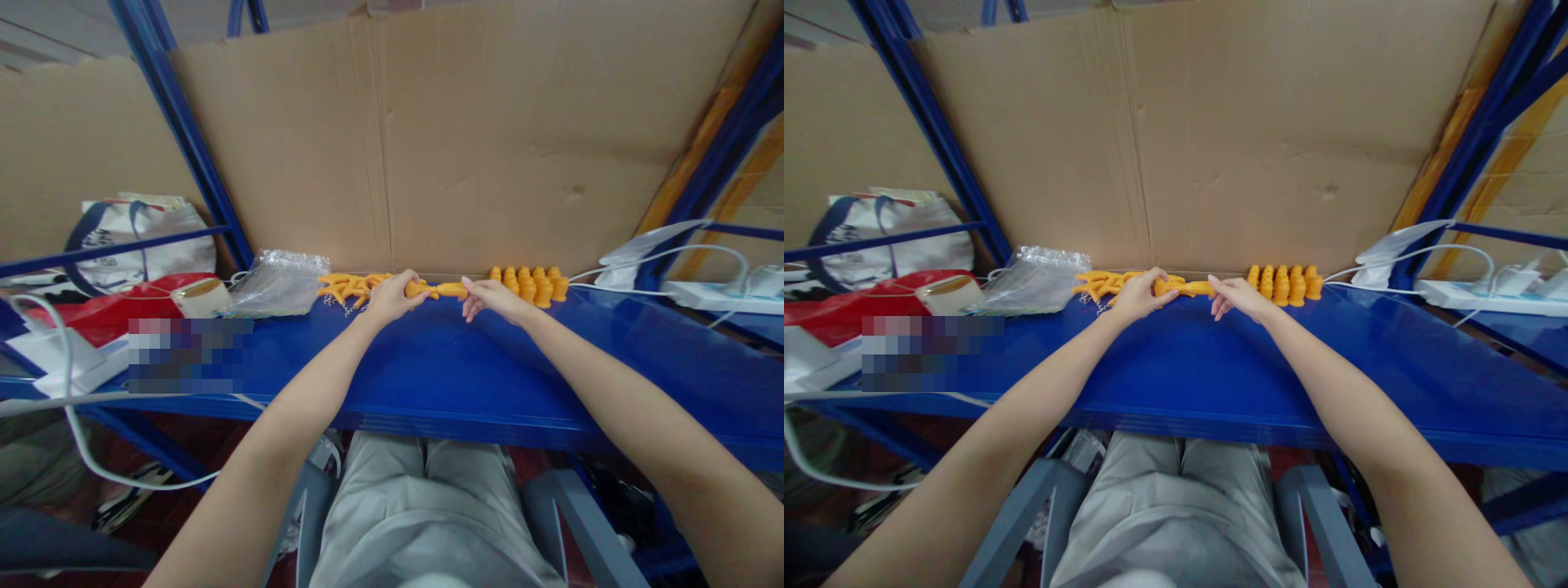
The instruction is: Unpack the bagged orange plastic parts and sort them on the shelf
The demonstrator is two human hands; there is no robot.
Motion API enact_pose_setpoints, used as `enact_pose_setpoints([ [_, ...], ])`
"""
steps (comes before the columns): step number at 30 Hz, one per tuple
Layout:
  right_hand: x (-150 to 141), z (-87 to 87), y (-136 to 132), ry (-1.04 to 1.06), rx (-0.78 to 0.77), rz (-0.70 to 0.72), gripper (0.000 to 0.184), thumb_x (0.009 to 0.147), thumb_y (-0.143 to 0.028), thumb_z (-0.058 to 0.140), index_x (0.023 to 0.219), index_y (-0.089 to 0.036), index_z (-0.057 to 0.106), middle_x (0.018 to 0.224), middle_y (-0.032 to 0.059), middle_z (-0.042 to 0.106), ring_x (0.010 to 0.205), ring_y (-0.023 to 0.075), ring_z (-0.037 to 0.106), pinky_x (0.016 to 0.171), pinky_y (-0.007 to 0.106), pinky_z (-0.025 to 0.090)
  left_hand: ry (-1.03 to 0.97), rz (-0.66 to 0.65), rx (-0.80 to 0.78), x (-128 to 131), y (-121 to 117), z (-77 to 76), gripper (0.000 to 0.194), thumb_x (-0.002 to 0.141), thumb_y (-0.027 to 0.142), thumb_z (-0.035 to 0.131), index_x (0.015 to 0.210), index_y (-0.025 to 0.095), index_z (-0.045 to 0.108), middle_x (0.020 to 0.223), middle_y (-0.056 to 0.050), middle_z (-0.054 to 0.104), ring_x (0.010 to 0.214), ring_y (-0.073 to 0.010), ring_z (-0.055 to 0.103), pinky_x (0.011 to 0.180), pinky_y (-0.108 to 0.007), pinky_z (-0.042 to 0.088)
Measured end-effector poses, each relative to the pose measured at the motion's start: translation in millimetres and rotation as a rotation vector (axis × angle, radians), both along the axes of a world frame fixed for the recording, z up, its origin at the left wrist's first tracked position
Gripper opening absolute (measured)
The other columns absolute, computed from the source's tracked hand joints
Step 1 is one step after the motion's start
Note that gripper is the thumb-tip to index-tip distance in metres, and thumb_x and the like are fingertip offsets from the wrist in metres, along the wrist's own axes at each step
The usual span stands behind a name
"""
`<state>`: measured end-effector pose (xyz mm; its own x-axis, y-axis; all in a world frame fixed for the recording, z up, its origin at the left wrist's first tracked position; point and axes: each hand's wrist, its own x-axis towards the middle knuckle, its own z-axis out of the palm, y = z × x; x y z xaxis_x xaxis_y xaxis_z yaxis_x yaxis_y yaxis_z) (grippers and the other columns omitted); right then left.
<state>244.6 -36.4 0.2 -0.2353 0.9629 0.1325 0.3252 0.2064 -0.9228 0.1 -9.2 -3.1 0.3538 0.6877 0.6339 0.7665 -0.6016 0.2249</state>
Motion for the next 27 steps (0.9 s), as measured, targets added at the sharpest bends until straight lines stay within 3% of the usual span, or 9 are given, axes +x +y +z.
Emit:
enact_pose_setpoints([
  [3,-0.1,1.6,-2.3,-0.046,-0.026,-0.036,0.054,0.094,-0.067,0.049,0.084,-0.015,0.064,0.076,0.0127,0.074,0.058,0.0176,0.069,0.063,0.03,0.058,0.001,0.005,-0.001,0.6,-0.5,0.2,0.026,0.086,0.042,0.069,0.1,0.022,0.061,0.083,-0.002,0.072,0.082,-0.0198,0.068,0.066,-0.025,0.041],
  [6,3.1,2.1,-2.6,-0.043,0.005,-0.007,0.04,0.091,-0.053,0.065,0.111,-0.018,0.064,0.104,0.0118,0.076,0.069,0.0161,0.072,0.063,0.026,0.057,-0.002,0.008,-0.001,0.3,-0.5,0.0,0.026,0.086,0.041,0.07,0.1,0.022,0.061,0.083,-0.001,0.072,0.082,-0.0198,0.068,0.067,-0.025,0.041],
  [9,6.1,0.4,0.4,-0.012,0.051,0.035,0.05,0.081,-0.037,0.079,0.124,-0.023,0.058,0.117,0.0089,0.072,0.076,0.0145,0.073,0.065,0.025,0.056,-0.002,0.02,-0.005,0.0,-0.6,0.0,0.027,0.085,0.043,0.07,0.1,0.022,0.061,0.083,-0.001,0.072,0.083,-0.0204,0.068,0.065,-0.025,0.04],
  [14,4.7,-0.2,3.4,0.016,0.075,0.017,0.029,0.086,-0.042,0.073,0.101,-0.019,0.064,0.098,0.0079,0.076,0.069,0.0125,0.07,0.065,0.024,0.054,-0.01,0.009,0.011,0.1,-0.7,0.2,0.026,0.086,0.043,0.069,0.1,0.023,0.061,0.084,-0.002,0.072,0.083,-0.0202,0.068,0.067,-0.026,0.042],
  [20,0.2,2.7,-3.1,-0.006,0.055,0.003,0.05,0.088,-0.066,0.061,0.079,-0.018,0.064,0.083,0.0104,0.077,0.068,0.0153,0.07,0.066,0.025,0.054,0.0,-0.001,0.026,0.9,-0.2,-0.5,0.027,0.086,0.043,0.069,0.101,0.023,0.06,0.086,-0.002,0.072,0.085,-0.0203,0.068,0.069,-0.026,0.043],
  [27,-1.9,0.9,-1.4,-0.028,0.029,-0.041,0.06,0.085,-0.075,0.056,0.073,-0.017,0.064,0.074,0.012,0.075,0.065,0.0179,0.07,0.066,0.029,0.055,0.001,0.008,0.023,1.8,-0.9,-0.4,0.028,0.085,0.042,0.07,0.102,0.022,0.062,0.088,-0.003,0.072,0.084,-0.0208,0.068,0.069,-0.027,0.044],
])
